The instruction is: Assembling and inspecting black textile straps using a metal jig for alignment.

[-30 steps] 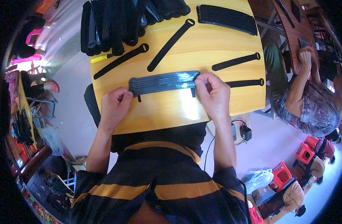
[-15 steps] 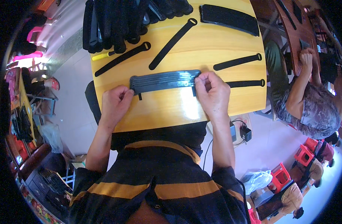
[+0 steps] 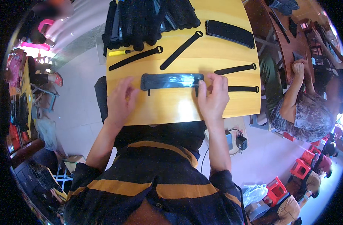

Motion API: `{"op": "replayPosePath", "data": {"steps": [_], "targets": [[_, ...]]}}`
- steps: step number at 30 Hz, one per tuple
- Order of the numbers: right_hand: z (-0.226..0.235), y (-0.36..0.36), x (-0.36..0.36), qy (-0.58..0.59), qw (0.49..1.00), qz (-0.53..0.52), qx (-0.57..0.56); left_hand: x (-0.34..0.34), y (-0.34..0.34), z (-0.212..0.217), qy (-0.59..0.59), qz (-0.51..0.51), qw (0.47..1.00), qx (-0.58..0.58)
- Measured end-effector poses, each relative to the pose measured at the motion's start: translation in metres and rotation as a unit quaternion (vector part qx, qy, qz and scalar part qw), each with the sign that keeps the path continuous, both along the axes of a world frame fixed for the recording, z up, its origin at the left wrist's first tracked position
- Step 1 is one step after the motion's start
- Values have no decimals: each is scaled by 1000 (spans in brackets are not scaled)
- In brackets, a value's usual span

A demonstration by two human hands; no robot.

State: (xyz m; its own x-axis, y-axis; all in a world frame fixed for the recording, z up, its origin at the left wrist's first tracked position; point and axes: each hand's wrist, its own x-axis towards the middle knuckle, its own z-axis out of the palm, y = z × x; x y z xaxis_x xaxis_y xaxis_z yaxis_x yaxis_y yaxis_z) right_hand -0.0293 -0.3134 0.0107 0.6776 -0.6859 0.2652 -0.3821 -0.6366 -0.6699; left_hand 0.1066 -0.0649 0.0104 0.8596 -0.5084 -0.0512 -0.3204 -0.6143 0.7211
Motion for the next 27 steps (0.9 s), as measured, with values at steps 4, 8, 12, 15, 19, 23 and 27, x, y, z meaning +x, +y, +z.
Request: {"op": "replayPosePath", "data": {"steps": [4,8,12,15,19,23,27], "targets": [[-5,32,1,-20,971,194,-140,-35,0,-4,-228,-205,951,26],[-15,66,-1,73,938,291,-172,-47,-2,-16,-175,-269,945,62],[-29,68,-6,166,913,336,-160,-40,3,-33,-211,-258,942,43],[-36,63,-9,177,911,328,-177,-35,6,-32,-221,-273,935,52],[-35,55,-15,200,920,285,-181,-32,8,-34,-220,-278,933,61],[-34,37,-34,221,929,220,-200,-32,9,-36,-230,-282,929,68],[-34,22,-46,219,941,179,-189,-32,10,-37,-233,-283,928,68]]}}
